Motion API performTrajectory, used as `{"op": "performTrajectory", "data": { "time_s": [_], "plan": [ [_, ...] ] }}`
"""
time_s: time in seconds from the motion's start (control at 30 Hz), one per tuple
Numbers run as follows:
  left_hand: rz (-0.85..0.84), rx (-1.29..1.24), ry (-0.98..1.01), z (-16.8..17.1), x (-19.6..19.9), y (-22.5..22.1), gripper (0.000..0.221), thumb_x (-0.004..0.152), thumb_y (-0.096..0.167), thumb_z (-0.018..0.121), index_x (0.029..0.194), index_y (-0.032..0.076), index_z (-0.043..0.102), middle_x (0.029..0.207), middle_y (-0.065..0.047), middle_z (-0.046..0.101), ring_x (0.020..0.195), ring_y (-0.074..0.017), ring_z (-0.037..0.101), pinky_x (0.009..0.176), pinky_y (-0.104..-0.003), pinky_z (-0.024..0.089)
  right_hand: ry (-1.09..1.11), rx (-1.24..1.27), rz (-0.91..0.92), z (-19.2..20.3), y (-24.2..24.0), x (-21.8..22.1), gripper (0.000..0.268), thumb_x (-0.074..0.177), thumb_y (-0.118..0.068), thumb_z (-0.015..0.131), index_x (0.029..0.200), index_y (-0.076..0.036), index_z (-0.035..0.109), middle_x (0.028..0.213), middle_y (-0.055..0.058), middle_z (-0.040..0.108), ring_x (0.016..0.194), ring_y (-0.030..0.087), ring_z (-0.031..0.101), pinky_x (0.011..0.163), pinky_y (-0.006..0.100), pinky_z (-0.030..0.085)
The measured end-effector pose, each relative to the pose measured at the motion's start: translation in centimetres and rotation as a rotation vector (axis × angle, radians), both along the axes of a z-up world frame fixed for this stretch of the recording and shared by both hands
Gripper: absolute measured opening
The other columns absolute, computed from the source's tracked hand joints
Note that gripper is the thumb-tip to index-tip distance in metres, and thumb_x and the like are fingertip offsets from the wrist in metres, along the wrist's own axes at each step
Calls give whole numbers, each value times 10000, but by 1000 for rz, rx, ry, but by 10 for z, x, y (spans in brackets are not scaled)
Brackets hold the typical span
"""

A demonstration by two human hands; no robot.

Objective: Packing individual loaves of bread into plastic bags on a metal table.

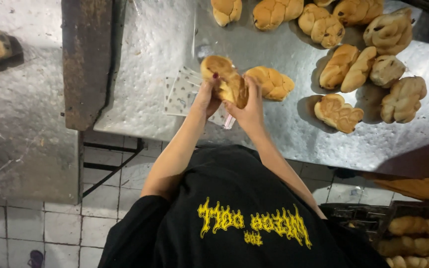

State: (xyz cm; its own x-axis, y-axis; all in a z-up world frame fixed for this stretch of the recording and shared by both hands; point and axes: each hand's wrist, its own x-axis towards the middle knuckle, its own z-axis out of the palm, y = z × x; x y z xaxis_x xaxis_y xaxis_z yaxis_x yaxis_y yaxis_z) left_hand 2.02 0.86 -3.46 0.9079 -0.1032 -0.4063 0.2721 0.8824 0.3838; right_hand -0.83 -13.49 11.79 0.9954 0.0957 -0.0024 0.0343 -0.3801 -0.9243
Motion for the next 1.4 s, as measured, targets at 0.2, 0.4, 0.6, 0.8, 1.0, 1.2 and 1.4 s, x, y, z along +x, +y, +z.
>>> {"op": "performTrajectory", "data": {
  "time_s": [0.2, 0.4, 0.6, 0.8, 1.0, 1.2, 1.4],
  "plan": [
    [36, -28, -13, 16, 2, -12, 586, 946, 397, 792, 1423, 137, 570, 1355, -164, 651, 1198, -364, 669, 1048, -582, 535, -54, -8, -130, 1, 4, 6, 453, 856, -265, 866, 1248, -100, 709, 1236, 130, 701, 1229, 320, 641, 1065, 422, 485],
    [-65, 69, 45, 138, -6, -25, 355, 869, 107, 775, 1180, -18, 656, 1086, -209, 702, 1000, -359, 694, 931, -507, 567, 17, 103, -131, 25, 4, 19, 503, 862, -242, 871, 1309, -108, 683, 1257, 156, 671, 1241, 331, 629, 1053, 445, 506],
    [53, 122, 54, 94, 11, 1, 691, 900, 464, 862, 1422, 122, 567, 1342, -209, 633, 1233, -409, 627, 1039, -599, 522, -50, 146, -65, 34, 1, 15, 659, 824, -249, 916, 1379, -125, 582, 1341, 148, 640, 1279, 334, 611, 1081, 457, 484],
    [232, 219, -44, 116, 8, -5, 609, 950, 314, 839, 1450, 197, 513, 1328, -190, 643, 1189, -379, 657, 956, -576, 582, -416, -286, 39, 64, -7, 17, 278, 983, -238, 765, 1238, -165, 680, 1266, -2, 580, 1176, 206, 544, 1032, 403, 380],
    [137, 156, 14, 119, 8, 0, 666, 1018, 392, 717, 1571, 280, 364, 1572, -257, 414, 1405, -500, 450, 1080, -703, 420, -521, -314, 231, 42, -1, 35, 204, 989, -68, 713, 1172, -147, 755, 1139, 20, 678, 1051, 260, 645, 942, 378, 490],
    [133, 169, 201, 176, 6, 2, 884, 948, 489, 685, 1629, 328, 144, 1631, -263, 277, 1463, -491, 350, 1137, -706, 316, -608, -413, 347, 48, -1, 36, 156, 924, -147, 817, 1055, -136, 732, 1127, 15, 653, 1014, 244, 656, 888, 373, 518],
    [105, 719, 259, 272, 1, -12, 1040, 893, 652, 574, 1610, 114, 46, 1663, -303, 112, 1525, -494, 181, 1232, -624, 182, -254, -242, 170, 69, 22, 28, 204, 934, -139, 816, 989, -10, 668, 1119, 90, 538, 1006, 360, 635, 863, 445, 545]
  ]
}}
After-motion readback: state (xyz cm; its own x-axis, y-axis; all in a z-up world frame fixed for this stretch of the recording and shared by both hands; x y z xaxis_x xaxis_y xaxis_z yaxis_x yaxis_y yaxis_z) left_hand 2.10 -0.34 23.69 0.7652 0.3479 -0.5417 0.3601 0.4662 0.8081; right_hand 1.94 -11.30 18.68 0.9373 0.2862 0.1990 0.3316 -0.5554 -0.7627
